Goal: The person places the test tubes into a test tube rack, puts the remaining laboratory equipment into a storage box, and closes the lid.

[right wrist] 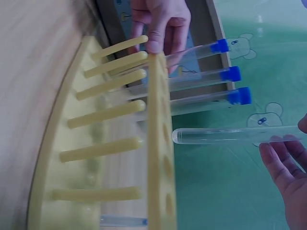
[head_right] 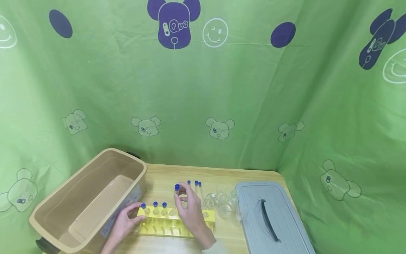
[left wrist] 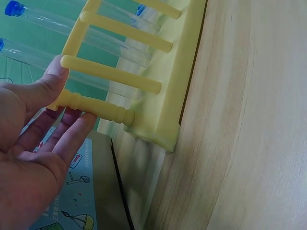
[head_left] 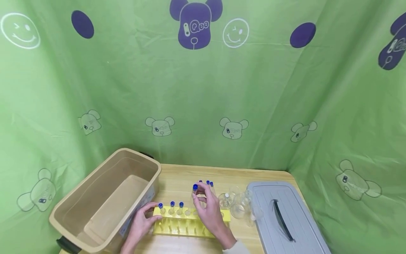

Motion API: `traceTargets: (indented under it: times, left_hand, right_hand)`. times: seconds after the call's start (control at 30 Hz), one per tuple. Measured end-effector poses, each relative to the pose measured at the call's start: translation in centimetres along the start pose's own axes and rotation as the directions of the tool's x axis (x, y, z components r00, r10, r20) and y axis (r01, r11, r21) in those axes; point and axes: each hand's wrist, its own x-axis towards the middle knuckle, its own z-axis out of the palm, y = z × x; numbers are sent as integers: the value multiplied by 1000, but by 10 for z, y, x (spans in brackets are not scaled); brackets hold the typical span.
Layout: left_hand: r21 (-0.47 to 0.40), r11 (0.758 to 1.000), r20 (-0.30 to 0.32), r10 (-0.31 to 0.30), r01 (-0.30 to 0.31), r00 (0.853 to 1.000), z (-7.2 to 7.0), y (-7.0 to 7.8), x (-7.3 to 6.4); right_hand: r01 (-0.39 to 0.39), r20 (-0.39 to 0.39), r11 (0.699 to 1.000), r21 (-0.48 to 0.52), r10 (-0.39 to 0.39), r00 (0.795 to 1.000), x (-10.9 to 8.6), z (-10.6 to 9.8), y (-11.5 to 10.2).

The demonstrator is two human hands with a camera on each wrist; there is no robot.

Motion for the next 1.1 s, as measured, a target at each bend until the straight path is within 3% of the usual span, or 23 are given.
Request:
traceTargets:
  times: [0.33, 0.6, 0.9, 1.1]
  left_hand:
    - [40, 999, -20, -3, 4, 1000, 0, 2, 1]
    - [46, 999, -9, -2, 2, 1000, 0, 2, 1]
    - [31, 999, -16, 17, -17, 1000, 0, 0, 1]
    - [42, 999, -18, -11, 11, 1000, 0, 1, 0]
  right_hand:
    - [36, 26, 999, 6, -36, 999, -8, 10, 8]
    - [-48, 83, 999, 20, 46, 996, -23, 15, 16]
    - [-51, 120, 999, 15, 49, 992, -31, 19, 21]
    - [-82, 143, 997, -8, 82, 986, -37, 22, 25]
